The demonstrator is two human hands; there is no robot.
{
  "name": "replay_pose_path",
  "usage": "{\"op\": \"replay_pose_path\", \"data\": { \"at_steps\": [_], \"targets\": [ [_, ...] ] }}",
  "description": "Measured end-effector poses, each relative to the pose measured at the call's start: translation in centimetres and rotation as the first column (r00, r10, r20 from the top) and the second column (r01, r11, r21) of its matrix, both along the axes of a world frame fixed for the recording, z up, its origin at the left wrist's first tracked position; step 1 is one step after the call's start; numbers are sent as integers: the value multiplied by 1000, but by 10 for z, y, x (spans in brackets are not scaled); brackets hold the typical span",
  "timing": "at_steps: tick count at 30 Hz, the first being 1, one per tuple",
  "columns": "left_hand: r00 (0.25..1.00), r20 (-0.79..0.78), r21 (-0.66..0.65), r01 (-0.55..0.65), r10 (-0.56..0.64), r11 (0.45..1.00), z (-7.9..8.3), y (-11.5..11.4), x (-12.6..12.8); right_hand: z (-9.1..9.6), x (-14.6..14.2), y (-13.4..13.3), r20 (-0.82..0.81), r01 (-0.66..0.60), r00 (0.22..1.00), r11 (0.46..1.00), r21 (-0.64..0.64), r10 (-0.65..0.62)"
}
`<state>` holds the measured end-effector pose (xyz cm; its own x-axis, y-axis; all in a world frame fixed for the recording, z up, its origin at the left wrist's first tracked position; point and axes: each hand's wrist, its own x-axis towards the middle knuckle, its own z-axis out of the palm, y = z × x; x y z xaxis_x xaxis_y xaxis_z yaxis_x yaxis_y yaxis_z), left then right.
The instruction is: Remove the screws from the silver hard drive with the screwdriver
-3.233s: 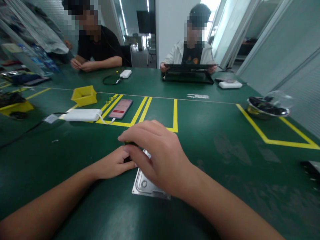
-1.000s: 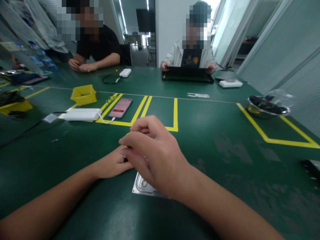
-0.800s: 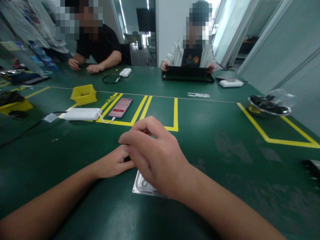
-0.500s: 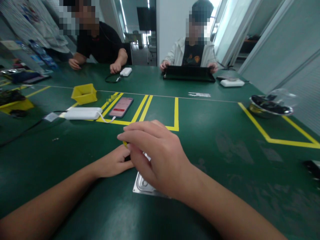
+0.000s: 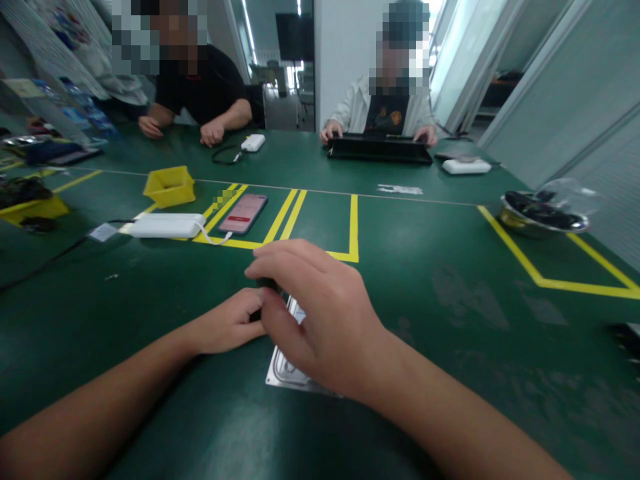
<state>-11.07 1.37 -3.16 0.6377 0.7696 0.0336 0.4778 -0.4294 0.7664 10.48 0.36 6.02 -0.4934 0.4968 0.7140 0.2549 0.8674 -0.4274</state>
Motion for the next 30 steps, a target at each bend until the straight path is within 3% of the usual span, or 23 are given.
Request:
{"op": "replay_pose_path", "data": {
  "at_steps": [8,30],
  "targets": [
    [1000,20,-18,25,-24,1000,-1,2,-2,3,4,2,38,47,998,999,10,-47],
    [1000,6,-14,23,-23,1000,-2,2,-2,10,10,0,99,-66,992,995,-74,73]
  ]
}}
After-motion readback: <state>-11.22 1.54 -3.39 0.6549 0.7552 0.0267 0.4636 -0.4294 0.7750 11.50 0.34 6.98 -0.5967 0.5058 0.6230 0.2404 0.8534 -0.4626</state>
